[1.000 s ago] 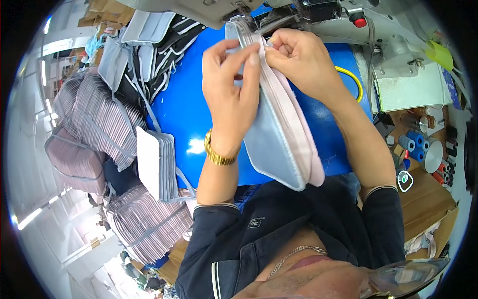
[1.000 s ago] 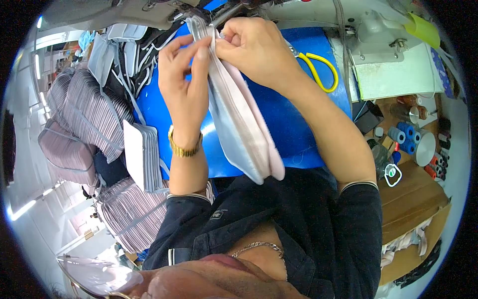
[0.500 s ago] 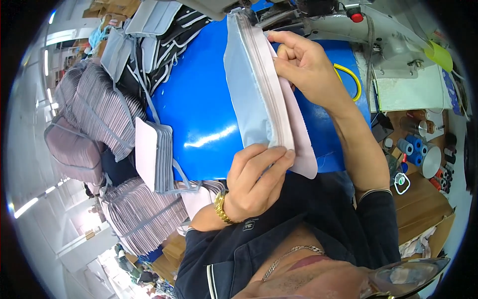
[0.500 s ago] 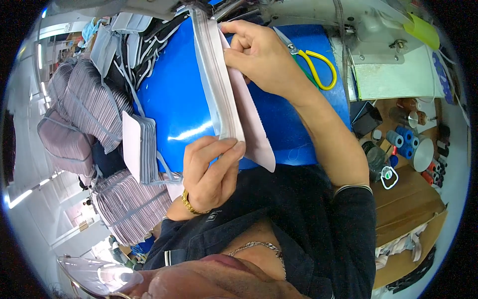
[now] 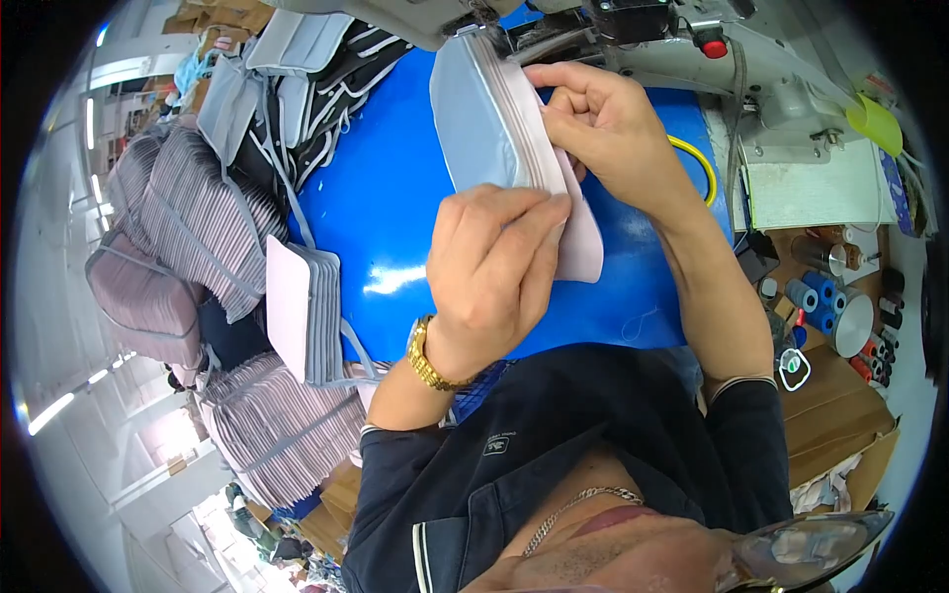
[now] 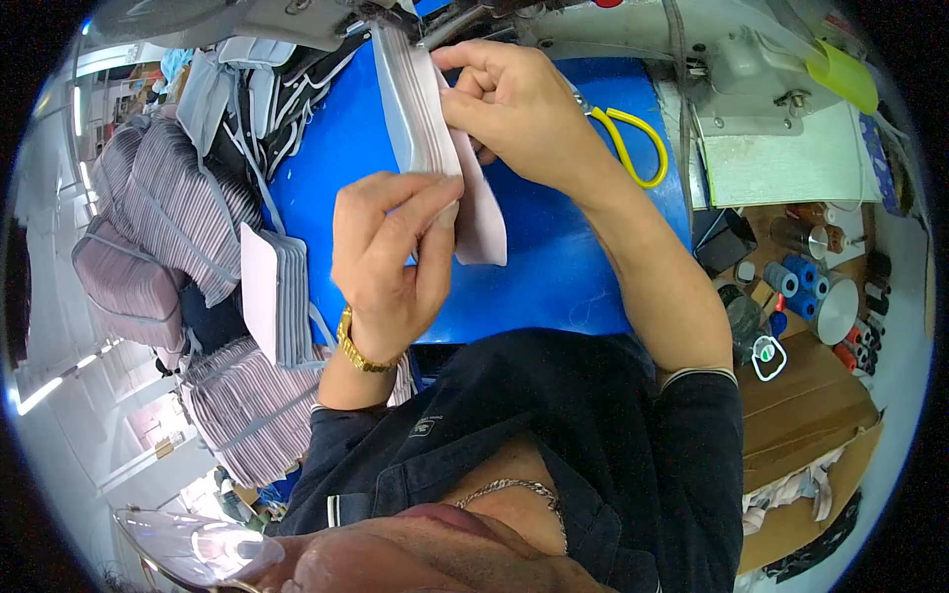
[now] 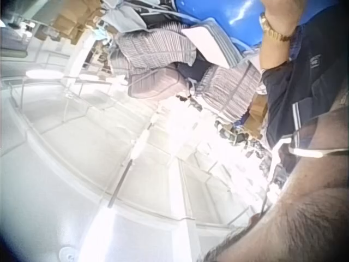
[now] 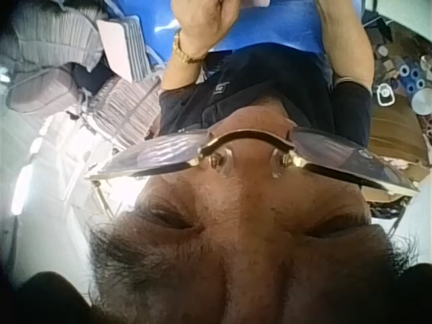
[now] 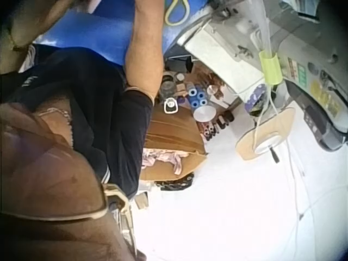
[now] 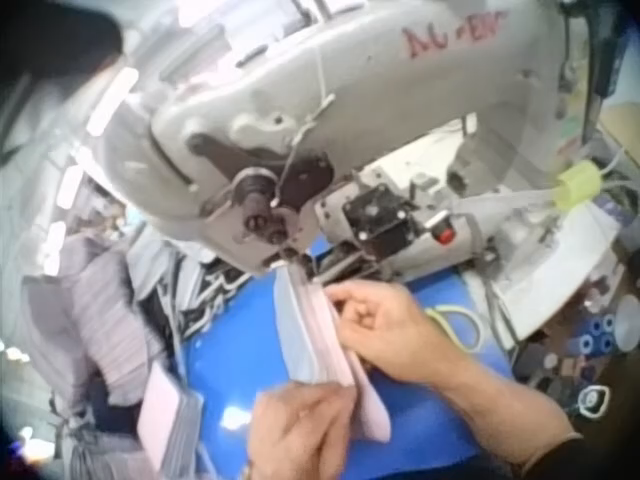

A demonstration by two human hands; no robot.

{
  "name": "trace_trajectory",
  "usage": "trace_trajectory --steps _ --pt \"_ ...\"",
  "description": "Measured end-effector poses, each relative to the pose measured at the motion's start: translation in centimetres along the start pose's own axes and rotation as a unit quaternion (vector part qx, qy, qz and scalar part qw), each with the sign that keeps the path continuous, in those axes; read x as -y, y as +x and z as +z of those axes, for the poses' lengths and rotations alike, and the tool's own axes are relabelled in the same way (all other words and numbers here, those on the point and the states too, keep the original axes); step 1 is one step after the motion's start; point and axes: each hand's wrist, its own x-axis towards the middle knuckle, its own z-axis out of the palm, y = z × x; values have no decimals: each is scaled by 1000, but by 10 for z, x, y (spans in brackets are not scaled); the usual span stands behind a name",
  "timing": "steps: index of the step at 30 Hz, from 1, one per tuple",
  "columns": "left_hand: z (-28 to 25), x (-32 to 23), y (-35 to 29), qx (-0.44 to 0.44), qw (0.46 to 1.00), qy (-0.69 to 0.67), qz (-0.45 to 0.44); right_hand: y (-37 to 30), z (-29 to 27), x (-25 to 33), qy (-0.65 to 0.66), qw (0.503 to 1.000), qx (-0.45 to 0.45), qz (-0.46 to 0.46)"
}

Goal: Sewing pieces of leather together using an industrial sewing machine to construct pouches.

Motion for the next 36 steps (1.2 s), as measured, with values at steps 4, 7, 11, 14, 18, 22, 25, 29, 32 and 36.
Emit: trace_trajectory --steps 4,7,11,14,18,22,25,29,32,36 --pt "5 18 11 -17 1000 3 13 1 1 2 3 1000 -2 15" --pt "10 27 19 -22 1000 -3 11 3 1 2 14 1000 -11 4" --pt "14 45 30 -19 1000 -2 9 3 1 3 28 999 -22 10" --pt "18 58 37 -10 999 21 28 5 3 6 26 999 -36 18" --pt "25 75 50 -19 997 43 66 6 5 6 -10 997 -74 3" --pt "25 68 42 -55 998 2 21 -19 14 25 -159 980 -115 -32" --pt "30 76 -6 -145 989 17 -22 -41 30 25 -59 996 -68 19" --pt "29 75 -25 -66 981 -74 -165 -52 42 -1 -134 987 -64 -62" --pt "29 69 -16 -78 987 -62 -128 -40 47 -4 41 992 -92 -72" --pt "26 75 -9 -63 995 65 39 -32 37 8 190 982 2 11"
